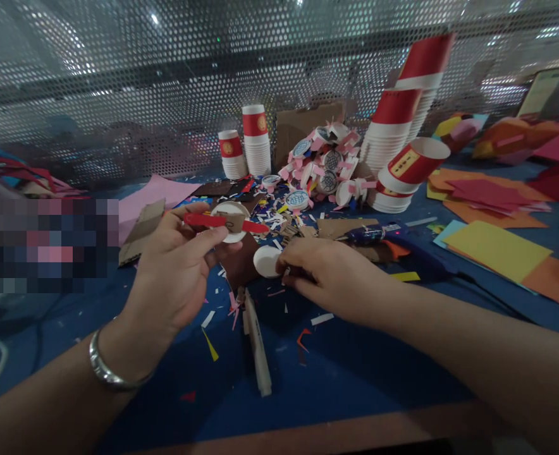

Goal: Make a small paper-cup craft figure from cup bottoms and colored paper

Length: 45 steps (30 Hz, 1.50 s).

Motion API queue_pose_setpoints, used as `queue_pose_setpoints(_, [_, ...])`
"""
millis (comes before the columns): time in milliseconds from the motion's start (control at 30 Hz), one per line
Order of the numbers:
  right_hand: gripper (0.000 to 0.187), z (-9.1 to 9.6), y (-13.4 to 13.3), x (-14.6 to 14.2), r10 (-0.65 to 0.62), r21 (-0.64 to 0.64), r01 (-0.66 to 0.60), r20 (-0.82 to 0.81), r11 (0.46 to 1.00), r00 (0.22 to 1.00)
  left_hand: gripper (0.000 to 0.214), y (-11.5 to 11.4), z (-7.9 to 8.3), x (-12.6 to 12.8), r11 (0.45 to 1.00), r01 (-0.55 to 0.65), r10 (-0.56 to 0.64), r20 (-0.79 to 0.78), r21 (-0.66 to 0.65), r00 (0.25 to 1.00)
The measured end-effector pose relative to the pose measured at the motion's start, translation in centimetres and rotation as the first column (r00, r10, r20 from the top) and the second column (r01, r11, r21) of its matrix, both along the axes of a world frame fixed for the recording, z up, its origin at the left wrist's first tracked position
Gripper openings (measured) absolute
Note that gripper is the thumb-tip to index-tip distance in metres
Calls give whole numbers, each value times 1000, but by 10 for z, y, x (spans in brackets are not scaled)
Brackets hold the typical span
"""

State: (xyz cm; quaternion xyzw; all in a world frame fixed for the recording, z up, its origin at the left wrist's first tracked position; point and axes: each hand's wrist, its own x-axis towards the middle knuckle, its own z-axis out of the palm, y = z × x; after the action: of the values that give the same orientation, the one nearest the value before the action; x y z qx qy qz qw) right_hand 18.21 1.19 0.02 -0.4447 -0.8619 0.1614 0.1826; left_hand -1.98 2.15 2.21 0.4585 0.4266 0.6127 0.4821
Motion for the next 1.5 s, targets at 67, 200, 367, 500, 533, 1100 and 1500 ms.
queue_pose_setpoints(67, [20, 0, 0, 0, 14, 4, -14, 3, 1000, 1000, 34, 1, 1, 0, 1000, -8, 8, 1, -8, 1000])
queue_pose_setpoints(200, [13, 3, -3, 3, 50, -12, -50, -60, 999, 997, 33, 2, 1, -1, 1000, 6, -6, 12, -9, 1000])
queue_pose_setpoints(367, [10, 6, -5, 8, 19, -11, -20, -85, 1000, 996, 34, 3, -1, -1, 1000, 9, -8, 15, -2, 1000])
queue_pose_setpoints(500, [9, 4, -3, 8, 7, 40, -6, -23, 999, 1000, 33, 4, -3, -2, 1000, 1, -1, 15, 3, 1000])
queue_pose_setpoints(533, [10, 3, -3, 8, 11, 56, -11, -8, 998, 1000, 33, 4, -4, -2, 1000, 3, -3, 17, 5, 1000])
queue_pose_setpoints(1100, [17, 3, -5, 11, 160, 183, -159, 9, 970, 987, 30, 1, -2, -3, 1000, 12, -12, 36, 16, 999])
queue_pose_setpoints(1500, [13, 5, -6, 13, -51, 69, 44, 102, 997, 994, 29, 3, -6, -3, 999, 44, -45, 30, 28, 999])
